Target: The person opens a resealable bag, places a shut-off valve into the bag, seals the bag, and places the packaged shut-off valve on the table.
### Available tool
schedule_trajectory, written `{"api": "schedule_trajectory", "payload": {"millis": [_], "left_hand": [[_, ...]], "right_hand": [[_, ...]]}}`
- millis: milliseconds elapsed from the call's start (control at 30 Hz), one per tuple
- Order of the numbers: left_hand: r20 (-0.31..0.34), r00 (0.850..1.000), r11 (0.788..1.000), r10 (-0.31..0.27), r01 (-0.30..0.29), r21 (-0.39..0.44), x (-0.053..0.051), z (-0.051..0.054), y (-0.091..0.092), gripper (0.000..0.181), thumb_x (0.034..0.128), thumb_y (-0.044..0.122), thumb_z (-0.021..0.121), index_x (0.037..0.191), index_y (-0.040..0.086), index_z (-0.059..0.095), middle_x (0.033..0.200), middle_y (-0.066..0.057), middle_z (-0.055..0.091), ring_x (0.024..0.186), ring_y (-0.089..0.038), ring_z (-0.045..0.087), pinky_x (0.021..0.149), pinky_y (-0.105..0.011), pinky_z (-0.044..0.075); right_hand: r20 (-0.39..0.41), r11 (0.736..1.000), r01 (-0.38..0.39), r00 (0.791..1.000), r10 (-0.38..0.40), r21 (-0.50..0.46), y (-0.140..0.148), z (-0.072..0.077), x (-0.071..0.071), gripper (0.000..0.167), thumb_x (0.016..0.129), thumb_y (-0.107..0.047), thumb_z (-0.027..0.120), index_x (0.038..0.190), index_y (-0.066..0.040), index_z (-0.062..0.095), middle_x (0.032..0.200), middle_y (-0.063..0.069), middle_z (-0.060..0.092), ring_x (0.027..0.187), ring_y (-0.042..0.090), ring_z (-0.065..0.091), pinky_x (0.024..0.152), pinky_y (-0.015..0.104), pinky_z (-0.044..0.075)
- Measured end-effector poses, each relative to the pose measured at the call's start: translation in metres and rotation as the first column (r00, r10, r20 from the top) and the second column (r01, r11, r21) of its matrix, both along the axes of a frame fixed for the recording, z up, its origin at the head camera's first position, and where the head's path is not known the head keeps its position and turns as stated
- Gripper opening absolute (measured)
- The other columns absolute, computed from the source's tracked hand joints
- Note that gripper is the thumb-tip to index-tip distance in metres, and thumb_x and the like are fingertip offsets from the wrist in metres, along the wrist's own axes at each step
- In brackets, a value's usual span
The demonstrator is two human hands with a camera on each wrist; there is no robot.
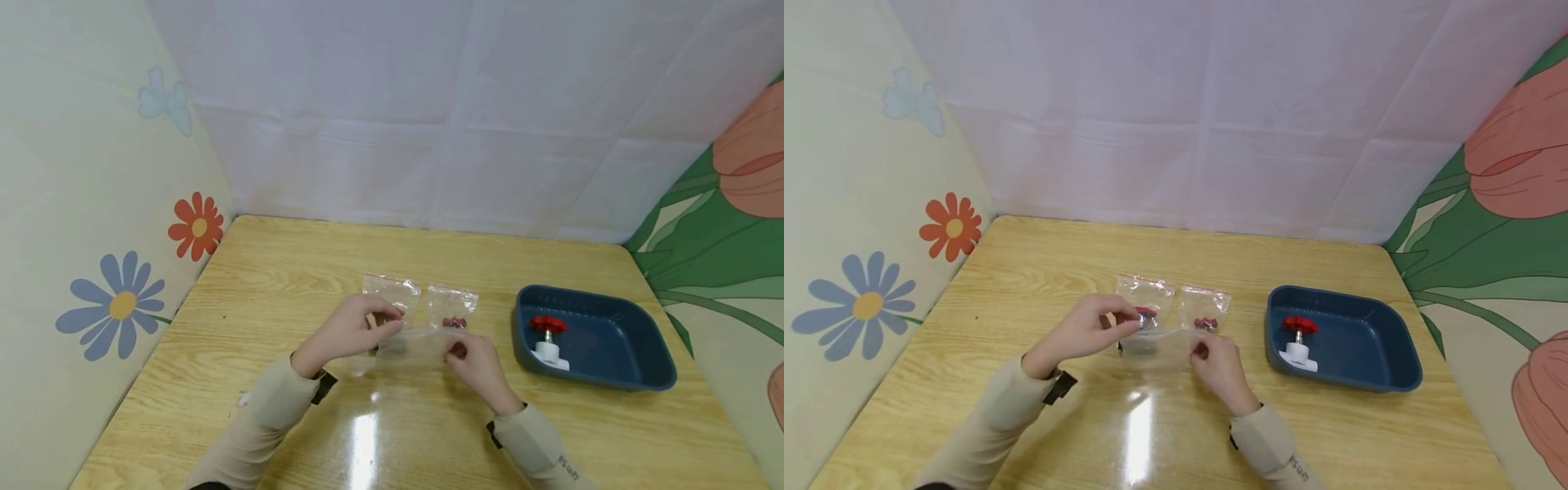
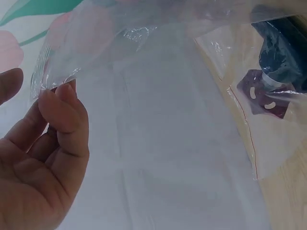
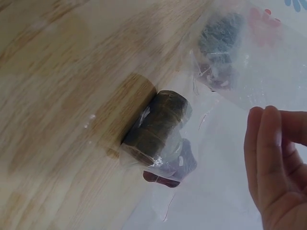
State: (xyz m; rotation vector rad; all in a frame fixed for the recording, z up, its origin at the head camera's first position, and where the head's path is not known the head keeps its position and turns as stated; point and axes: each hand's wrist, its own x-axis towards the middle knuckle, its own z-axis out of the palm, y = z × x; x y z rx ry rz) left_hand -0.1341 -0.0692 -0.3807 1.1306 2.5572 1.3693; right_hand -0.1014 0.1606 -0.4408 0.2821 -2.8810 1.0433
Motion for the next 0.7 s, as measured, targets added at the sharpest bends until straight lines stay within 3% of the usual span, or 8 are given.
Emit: {"api": "schedule_trajectory", "payload": {"millis": [233, 433, 567, 700], "left_hand": [[-0.056, 0.998, 0.995, -0.022, 0.016, -0.095, -0.003, 0.001, 0.011, 0.004, 0.0794, 0.007, 0.066, 0.078, 0.006, 0.069, 0.077, 0.001, 0.065, 0.064, -0.003, 0.052, 0.059, -0.018, 0.046], [-0.105, 0.993, 0.994, -0.054, 0.043, -0.105, -0.004, 0.000, 0.016, 0.012, 0.0758, -0.001, 0.060, 0.067, 0.006, 0.065, 0.059, 0.007, 0.051, 0.054, -0.002, 0.041, 0.051, -0.016, 0.039], [-0.135, 0.990, 0.993, -0.036, 0.021, -0.113, -0.004, -0.001, 0.018, 0.017, 0.0745, -0.002, 0.057, 0.063, 0.009, 0.062, 0.056, 0.007, 0.049, 0.052, -0.002, 0.040, 0.049, -0.016, 0.038], [-0.148, 0.989, 0.992, -0.006, -0.013, -0.127, -0.002, 0.001, 0.020, 0.017, 0.0742, -0.002, 0.055, 0.063, 0.010, 0.062, 0.057, 0.007, 0.052, 0.052, -0.002, 0.042, 0.048, -0.016, 0.039]], "right_hand": [[-0.002, 1.000, 0.003, 1.000, -0.003, 0.001, 0.001, -0.003, 0.000, 0.014, 0.067, 0.006, 0.070, 0.074, -0.004, 0.063, 0.070, 0.002, 0.063, 0.062, 0.011, 0.057, 0.059, 0.027, 0.050], [-0.017, 1.000, 0.012, 1.000, -0.012, 0.007, 0.001, -0.005, 0.000, 0.013, 0.067, 0.006, 0.069, 0.072, -0.004, 0.063, 0.068, 0.002, 0.062, 0.061, 0.012, 0.056, 0.058, 0.028, 0.049], [-0.016, 1.000, 0.011, 1.000, -0.012, -0.013, 0.003, -0.004, 0.001, 0.012, 0.067, 0.005, 0.070, 0.072, -0.003, 0.063, 0.068, 0.003, 0.062, 0.061, 0.013, 0.056, 0.058, 0.027, 0.049], [0.011, 0.994, 0.010, 1.000, -0.009, -0.105, 0.007, 0.003, 0.005, 0.015, 0.069, 0.004, 0.072, 0.079, 0.001, 0.060, 0.070, 0.004, 0.061, 0.062, 0.014, 0.056, 0.057, 0.024, 0.049]]}}
